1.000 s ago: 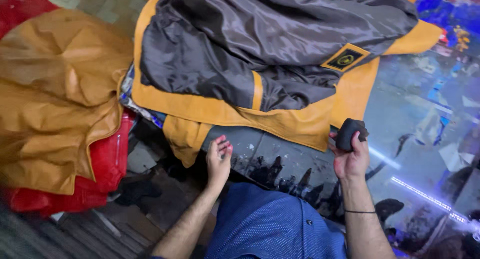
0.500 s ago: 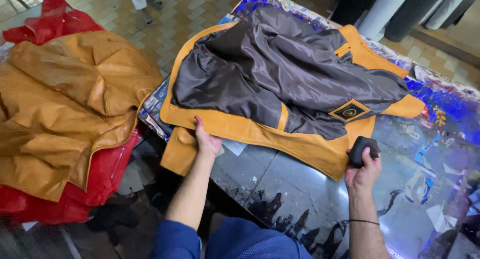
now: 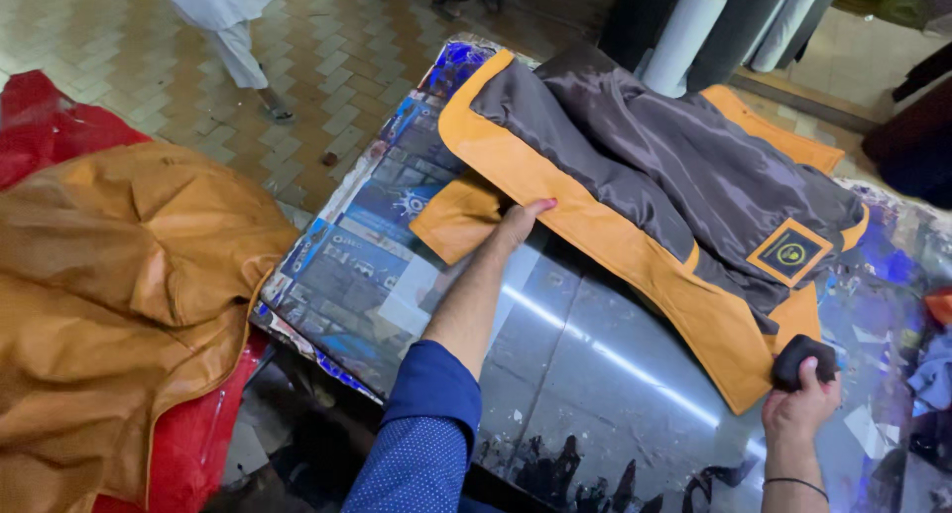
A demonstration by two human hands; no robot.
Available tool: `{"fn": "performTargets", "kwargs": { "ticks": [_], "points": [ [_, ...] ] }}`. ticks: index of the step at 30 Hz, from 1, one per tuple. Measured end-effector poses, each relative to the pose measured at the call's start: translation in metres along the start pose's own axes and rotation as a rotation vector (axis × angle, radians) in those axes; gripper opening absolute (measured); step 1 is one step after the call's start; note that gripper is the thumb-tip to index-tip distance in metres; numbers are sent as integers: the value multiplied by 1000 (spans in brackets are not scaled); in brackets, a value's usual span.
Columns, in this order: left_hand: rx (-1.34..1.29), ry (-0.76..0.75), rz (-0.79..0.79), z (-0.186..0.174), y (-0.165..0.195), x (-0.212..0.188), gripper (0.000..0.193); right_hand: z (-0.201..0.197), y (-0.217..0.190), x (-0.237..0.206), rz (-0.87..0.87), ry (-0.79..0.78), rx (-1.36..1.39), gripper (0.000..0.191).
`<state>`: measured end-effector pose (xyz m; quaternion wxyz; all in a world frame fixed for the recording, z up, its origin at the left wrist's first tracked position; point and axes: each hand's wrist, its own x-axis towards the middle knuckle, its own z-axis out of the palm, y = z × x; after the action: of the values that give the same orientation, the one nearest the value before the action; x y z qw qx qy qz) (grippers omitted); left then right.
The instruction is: The person retrieves a tan leather jacket from a pile of garments and lays it on a workbench. They then use a small black sponge to wipe the jacket's surface, including the collar, front panels, and interior lining, repeatedly rubbing the material.
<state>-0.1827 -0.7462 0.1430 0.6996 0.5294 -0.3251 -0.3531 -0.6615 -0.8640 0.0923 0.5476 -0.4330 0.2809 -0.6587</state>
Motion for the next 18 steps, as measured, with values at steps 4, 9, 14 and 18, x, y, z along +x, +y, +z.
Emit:
{"fn": "performTargets", "kwargs": {
  "ticks": [4,9,14,18],
  "points": [
    [699,-214,6,-49,0,-24,69,6,1,-19,19,14,22,21],
    [901,-99,324,-94,-40,-131,48,-2,11,-20,49,-56,34,23],
    [272,49,16,-81,-137,-310,49,-35,28,-21,59,-89,-9,24],
    [-513,227,-224,-95,-140,-373,64,-54,37,-27,-17,-211,-196,17]
  ]
}}
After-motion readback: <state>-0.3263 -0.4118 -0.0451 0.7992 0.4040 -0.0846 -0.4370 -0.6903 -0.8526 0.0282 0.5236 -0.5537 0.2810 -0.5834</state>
